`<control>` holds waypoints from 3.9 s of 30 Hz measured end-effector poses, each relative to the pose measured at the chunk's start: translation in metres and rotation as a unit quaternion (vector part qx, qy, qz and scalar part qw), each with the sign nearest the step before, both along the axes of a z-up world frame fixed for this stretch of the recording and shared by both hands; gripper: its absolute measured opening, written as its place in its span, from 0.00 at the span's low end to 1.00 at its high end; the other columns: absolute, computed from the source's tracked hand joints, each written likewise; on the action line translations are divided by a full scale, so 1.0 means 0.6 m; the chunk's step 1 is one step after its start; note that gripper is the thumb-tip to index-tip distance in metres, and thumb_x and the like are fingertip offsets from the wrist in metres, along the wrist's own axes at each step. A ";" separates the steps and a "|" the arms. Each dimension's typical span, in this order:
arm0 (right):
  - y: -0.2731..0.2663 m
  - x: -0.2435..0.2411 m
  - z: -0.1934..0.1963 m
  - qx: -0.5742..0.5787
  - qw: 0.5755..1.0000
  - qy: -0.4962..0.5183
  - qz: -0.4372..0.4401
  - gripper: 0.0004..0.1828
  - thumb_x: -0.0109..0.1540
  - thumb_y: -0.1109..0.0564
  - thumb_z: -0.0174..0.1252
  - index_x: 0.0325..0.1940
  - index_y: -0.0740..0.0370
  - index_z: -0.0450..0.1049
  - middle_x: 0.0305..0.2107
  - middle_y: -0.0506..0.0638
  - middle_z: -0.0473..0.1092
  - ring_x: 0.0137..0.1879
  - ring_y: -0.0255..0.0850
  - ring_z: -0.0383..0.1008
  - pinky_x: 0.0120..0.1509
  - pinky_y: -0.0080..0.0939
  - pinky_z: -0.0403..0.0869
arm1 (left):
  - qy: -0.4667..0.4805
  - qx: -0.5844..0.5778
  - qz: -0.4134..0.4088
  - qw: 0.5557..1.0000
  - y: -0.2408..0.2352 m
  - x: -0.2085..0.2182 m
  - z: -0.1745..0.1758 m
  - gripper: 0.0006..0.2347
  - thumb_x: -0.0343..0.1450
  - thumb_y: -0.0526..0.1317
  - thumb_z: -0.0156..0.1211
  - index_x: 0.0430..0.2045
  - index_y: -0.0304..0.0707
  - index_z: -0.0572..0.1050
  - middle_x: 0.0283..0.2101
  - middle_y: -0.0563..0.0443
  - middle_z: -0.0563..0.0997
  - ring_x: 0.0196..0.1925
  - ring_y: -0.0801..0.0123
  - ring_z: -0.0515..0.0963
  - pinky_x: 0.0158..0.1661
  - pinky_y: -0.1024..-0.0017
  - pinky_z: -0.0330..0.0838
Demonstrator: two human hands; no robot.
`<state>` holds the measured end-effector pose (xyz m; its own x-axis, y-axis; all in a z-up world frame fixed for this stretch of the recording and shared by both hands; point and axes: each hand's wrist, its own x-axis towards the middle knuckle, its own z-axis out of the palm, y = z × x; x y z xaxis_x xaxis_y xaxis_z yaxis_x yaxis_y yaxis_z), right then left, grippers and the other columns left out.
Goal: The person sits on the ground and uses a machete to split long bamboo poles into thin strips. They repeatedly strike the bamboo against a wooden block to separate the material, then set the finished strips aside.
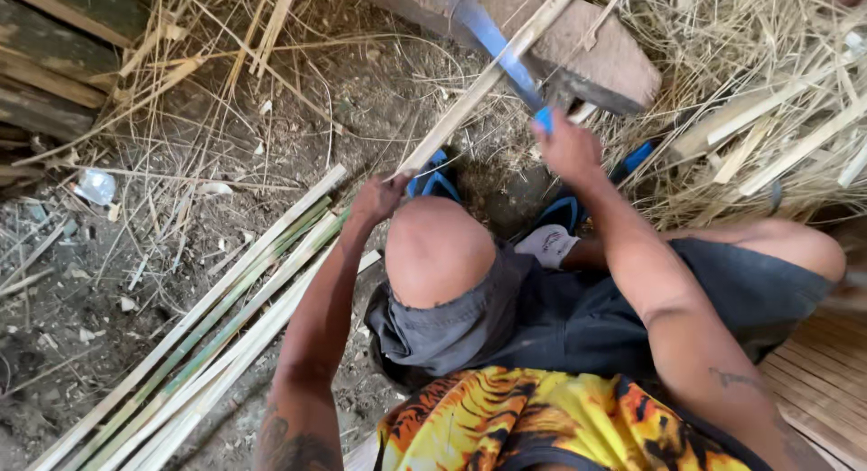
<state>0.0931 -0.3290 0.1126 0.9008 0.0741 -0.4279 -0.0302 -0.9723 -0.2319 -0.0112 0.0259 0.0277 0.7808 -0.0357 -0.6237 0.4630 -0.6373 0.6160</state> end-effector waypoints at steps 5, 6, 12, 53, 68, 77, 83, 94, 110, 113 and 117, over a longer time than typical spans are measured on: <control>0.002 -0.020 -0.009 -0.052 0.996 -0.012 0.071 0.30 0.71 0.31 0.43 0.53 0.61 0.68 0.29 0.65 0.76 0.36 0.63 0.78 0.42 0.65 0.74 | 0.016 0.000 -0.025 1.000 -0.002 0.011 0.015 0.29 0.75 0.65 0.41 0.35 0.36 0.80 0.37 0.29 0.82 0.43 0.36 0.80 0.46 0.47 0.71; 0.012 -0.034 -0.015 -0.043 0.991 -0.019 0.123 0.30 0.70 0.31 0.44 0.52 0.60 0.68 0.29 0.65 0.76 0.35 0.63 0.78 0.41 0.64 0.74 | -0.005 -0.013 -0.019 1.000 -0.002 0.008 0.015 0.29 0.75 0.64 0.41 0.36 0.36 0.80 0.36 0.30 0.82 0.42 0.37 0.81 0.45 0.48 0.72; -0.050 0.016 0.013 -0.033 0.996 -0.078 -0.002 0.33 0.72 0.32 0.43 0.58 0.65 0.66 0.22 0.59 0.74 0.25 0.55 0.76 0.31 0.62 0.73 | -0.004 0.010 -0.009 1.000 0.059 -0.040 0.001 0.28 0.74 0.62 0.47 0.30 0.29 0.80 0.31 0.27 0.81 0.36 0.40 0.82 0.42 0.50 0.72; -0.183 -0.096 -0.152 0.443 0.869 -0.037 -0.216 0.24 0.75 0.44 0.41 0.32 0.60 0.67 0.16 0.47 0.64 0.19 0.34 0.65 0.24 0.37 0.66 | -0.297 0.167 0.086 0.936 0.023 0.013 0.054 0.12 0.73 0.36 0.64 0.46 0.31 0.72 0.39 0.38 0.75 0.38 0.50 0.75 0.39 0.54 0.71; -0.230 -0.087 -0.066 0.220 0.943 -0.198 -0.153 0.17 0.72 0.46 0.48 0.50 0.63 0.65 0.28 0.65 0.73 0.36 0.69 0.75 0.38 0.66 0.71 | -0.226 0.102 -0.079 0.966 -0.118 0.012 -0.022 0.25 0.73 0.45 0.56 0.65 0.39 0.61 0.53 0.21 0.75 0.42 0.28 0.79 0.38 0.42 0.75; -0.133 -0.072 0.034 0.023 0.993 0.038 0.108 0.31 0.67 0.30 0.48 0.50 0.63 0.66 0.24 0.64 0.75 0.31 0.63 0.78 0.38 0.65 0.76 | -0.131 0.124 -0.120 0.976 -0.217 0.057 -0.010 0.09 0.80 0.43 0.43 0.46 0.39 0.66 0.32 0.26 0.81 0.35 0.29 0.81 0.36 0.38 0.73; -0.121 -0.075 0.023 0.002 0.993 0.007 0.118 0.32 0.69 0.30 0.45 0.55 0.60 0.68 0.25 0.63 0.76 0.33 0.63 0.78 0.39 0.64 0.76 | -0.117 0.104 -0.109 0.982 -0.220 0.061 0.017 0.11 0.78 0.44 0.44 0.48 0.39 0.67 0.35 0.23 0.81 0.37 0.25 0.79 0.38 0.35 0.70; -0.181 -0.006 0.038 -0.014 0.995 0.052 0.082 0.30 0.71 0.32 0.43 0.53 0.63 0.67 0.24 0.63 0.75 0.32 0.60 0.79 0.41 0.63 0.75 | -0.092 0.105 -0.112 0.984 -0.164 0.048 0.046 0.14 0.80 0.48 0.44 0.51 0.40 0.69 0.35 0.24 0.81 0.39 0.27 0.80 0.40 0.37 0.72; -0.270 0.093 0.076 -0.031 0.999 -0.017 0.000 0.27 0.73 0.37 0.47 0.54 0.65 0.67 0.27 0.64 0.75 0.33 0.60 0.79 0.38 0.63 0.76 | -0.039 0.164 -0.077 0.983 -0.091 -0.043 0.033 0.18 0.77 0.52 0.46 0.58 0.48 0.70 0.35 0.23 0.80 0.39 0.28 0.80 0.42 0.40 0.73; -0.233 0.052 0.074 -0.025 0.992 0.068 0.100 0.26 0.72 0.37 0.43 0.54 0.63 0.68 0.26 0.61 0.77 0.32 0.57 0.81 0.41 0.61 0.77 | -0.045 0.150 -0.056 0.986 -0.104 -0.030 0.036 0.18 0.77 0.51 0.45 0.57 0.47 0.70 0.34 0.25 0.81 0.38 0.29 0.81 0.40 0.40 0.74; -0.292 0.044 0.037 -0.078 0.981 -0.004 0.179 0.27 0.70 0.35 0.47 0.53 0.62 0.69 0.29 0.63 0.75 0.35 0.60 0.78 0.40 0.63 0.75 | -0.046 0.159 -0.065 0.984 -0.077 -0.069 0.023 0.16 0.78 0.51 0.45 0.55 0.45 0.72 0.33 0.26 0.81 0.38 0.30 0.81 0.40 0.40 0.73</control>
<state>0.1193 -0.5041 0.1348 0.8324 0.3205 -0.4520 0.3212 -0.9438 -0.0776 -0.0525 -0.0202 0.0416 0.8358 0.0458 -0.5471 0.3163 -0.8547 0.4116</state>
